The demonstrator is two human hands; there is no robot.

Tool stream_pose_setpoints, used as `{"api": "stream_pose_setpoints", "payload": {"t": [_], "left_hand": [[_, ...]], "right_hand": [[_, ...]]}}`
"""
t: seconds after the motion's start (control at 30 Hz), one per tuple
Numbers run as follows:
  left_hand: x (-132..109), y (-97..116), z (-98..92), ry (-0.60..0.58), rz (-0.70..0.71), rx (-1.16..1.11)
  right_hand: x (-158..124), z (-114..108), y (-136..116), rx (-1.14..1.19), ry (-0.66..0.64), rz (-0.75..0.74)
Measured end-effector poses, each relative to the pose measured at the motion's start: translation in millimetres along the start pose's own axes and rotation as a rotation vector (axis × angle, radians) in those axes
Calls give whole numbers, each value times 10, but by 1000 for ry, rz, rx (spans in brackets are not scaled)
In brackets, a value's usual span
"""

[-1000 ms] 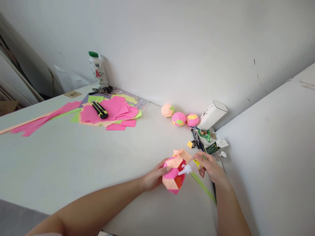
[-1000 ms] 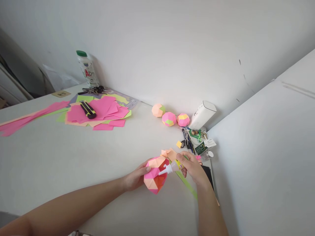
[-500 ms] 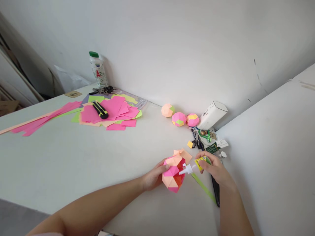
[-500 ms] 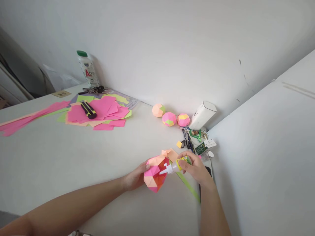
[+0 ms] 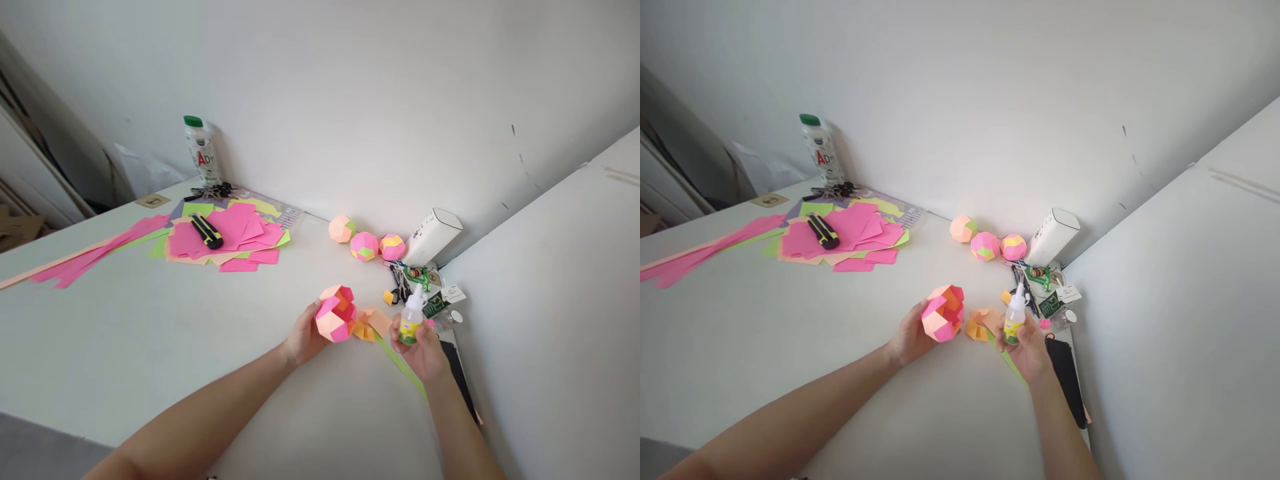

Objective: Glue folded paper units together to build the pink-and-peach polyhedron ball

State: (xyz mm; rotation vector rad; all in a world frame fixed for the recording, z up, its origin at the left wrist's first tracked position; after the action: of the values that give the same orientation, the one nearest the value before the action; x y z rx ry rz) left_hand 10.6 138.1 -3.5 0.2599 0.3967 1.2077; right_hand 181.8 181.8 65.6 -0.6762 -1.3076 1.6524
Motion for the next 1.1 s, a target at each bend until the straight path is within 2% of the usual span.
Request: {"api": "stream_pose_setpoints", "payload": {"t": [0.13, 0.3, 0.57, 0.7, 0.87, 1.1], "left_hand": [[27, 189, -49, 40, 62, -114], [34, 67, -25, 26, -22, -128], [26, -21, -35, 58, -61, -131], [29, -33, -32, 52, -70, -133], [36, -30, -44, 53, -50, -138], [39, 16, 71, -42, -5, -95]], "right_hand": [[-67, 2, 346, 44, 74, 42], [-243, -56, 479, 67, 210, 50], [-396, 40, 721, -42, 277, 205], [-382, 15, 680, -105, 308, 149], [-369, 79, 553, -90, 262, 59], [-299, 261, 714, -70, 136, 111]]}}
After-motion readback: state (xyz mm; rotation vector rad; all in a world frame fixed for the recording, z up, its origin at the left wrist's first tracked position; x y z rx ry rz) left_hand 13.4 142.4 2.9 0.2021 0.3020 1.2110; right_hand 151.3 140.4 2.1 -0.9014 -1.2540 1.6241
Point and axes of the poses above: each hand's wrist, its own x-axis towards the middle knuckle, its own z-axis out of the palm, y = z × x, the point moved 8 cm from there along x, towards the middle knuckle, and after that the axes turned 8 degrees about -z, right-handed, at the moved point
